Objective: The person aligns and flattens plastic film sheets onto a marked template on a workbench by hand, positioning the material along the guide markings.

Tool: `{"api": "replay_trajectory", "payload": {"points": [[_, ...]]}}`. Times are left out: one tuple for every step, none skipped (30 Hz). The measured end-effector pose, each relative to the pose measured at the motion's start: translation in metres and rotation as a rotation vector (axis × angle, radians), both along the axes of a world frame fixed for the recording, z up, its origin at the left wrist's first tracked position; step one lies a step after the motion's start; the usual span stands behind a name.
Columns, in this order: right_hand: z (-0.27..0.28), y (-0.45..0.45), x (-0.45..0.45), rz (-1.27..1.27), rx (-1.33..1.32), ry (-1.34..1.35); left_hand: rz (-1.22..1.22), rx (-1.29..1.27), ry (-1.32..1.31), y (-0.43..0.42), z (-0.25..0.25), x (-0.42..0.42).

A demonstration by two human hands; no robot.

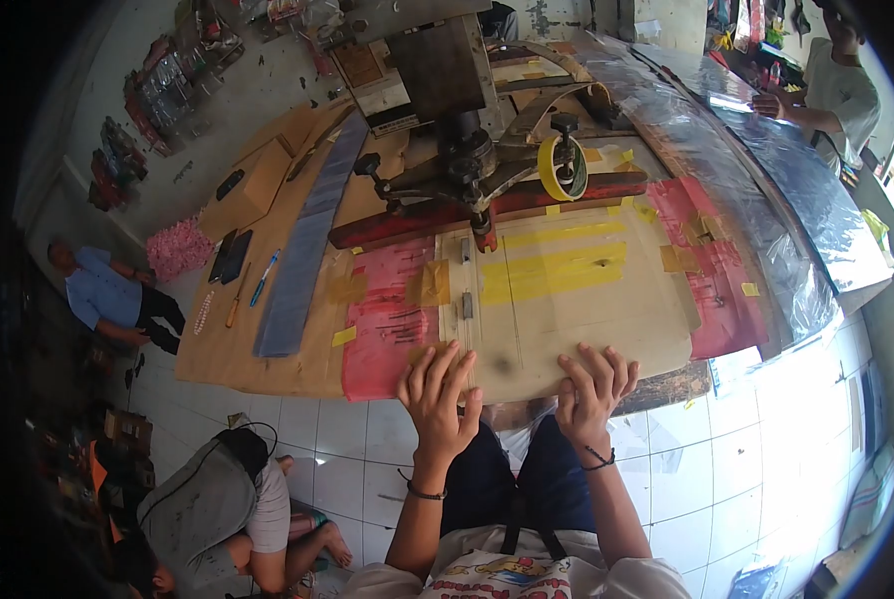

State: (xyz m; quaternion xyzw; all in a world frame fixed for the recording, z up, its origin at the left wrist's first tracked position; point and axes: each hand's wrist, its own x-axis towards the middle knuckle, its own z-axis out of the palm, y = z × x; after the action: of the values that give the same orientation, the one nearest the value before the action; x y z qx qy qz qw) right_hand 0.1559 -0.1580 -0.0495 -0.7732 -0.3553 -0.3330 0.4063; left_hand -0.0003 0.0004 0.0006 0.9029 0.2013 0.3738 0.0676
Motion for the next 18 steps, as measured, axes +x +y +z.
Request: {"api": "replay_trajectory", "payload": {"points": [[0.001,0.000,0.000,0.002,-0.002,0.002,0.000,0.000,0.001,0.000,0.000,0.000],[0.001,0.000,0.000,0.001,-0.005,0.002,-0.003,-0.008,-0.001,0.000,0.001,0.000],[0.001,0.000,0.000,-0.001,-0.008,0.002,-0.006,-0.014,-0.003,-0.001,0.001,0.000],[0.001,-0.001,0.000,-0.002,-0.011,0.002,-0.010,-0.021,-0.005,-0.001,0.001,0.001],[0.001,-0.001,0.000,-0.005,-0.011,0.001,-0.011,-0.019,-0.006,-0.001,0.001,0.001],[0.002,-0.001,0.000,-0.008,-0.011,0.001,-0.011,-0.018,-0.006,0.000,0.001,0.001],[0.002,0.000,-0.001,-0.009,-0.011,0.000,-0.011,-0.016,-0.006,0.000,0.000,0.001],[0.005,0.000,-0.002,-0.011,-0.014,0.015,-0.012,-0.015,-0.009,0.000,0.000,0.001],[0.009,-0.001,-0.003,-0.013,-0.016,0.029,-0.014,-0.013,-0.014,0.000,0.000,0.001],[0.016,-0.001,-0.005,-0.014,-0.016,0.042,-0.015,-0.010,-0.018,0.000,0.000,0.001],[0.030,-0.003,-0.009,-0.010,-0.054,0.079,-0.018,-0.012,-0.016,0.000,-0.001,0.001],[0.052,-0.005,-0.013,-0.003,-0.091,0.115,-0.019,-0.012,-0.014,0.001,-0.002,0.001],[0.071,-0.007,-0.015,0.005,-0.130,0.149,-0.018,-0.014,-0.013,0.001,-0.002,0.000],[0.086,-0.009,-0.012,0.074,-0.147,0.205,-0.008,-0.009,-0.011,0.002,-0.001,0.000],[0.102,-0.009,-0.006,0.136,-0.169,0.263,-0.003,-0.009,-0.008,0.002,0.001,0.000],[0.117,-0.010,0.001,0.193,-0.191,0.322,-0.002,-0.010,-0.005,0.000,0.001,-0.001],[0.130,-0.006,0.008,0.237,-0.208,0.339,-0.006,-0.022,-0.010,0.000,0.001,0.000],[0.135,0.001,0.018,0.301,-0.240,0.359,-0.001,-0.030,-0.001,-0.001,0.004,0.001]]}}
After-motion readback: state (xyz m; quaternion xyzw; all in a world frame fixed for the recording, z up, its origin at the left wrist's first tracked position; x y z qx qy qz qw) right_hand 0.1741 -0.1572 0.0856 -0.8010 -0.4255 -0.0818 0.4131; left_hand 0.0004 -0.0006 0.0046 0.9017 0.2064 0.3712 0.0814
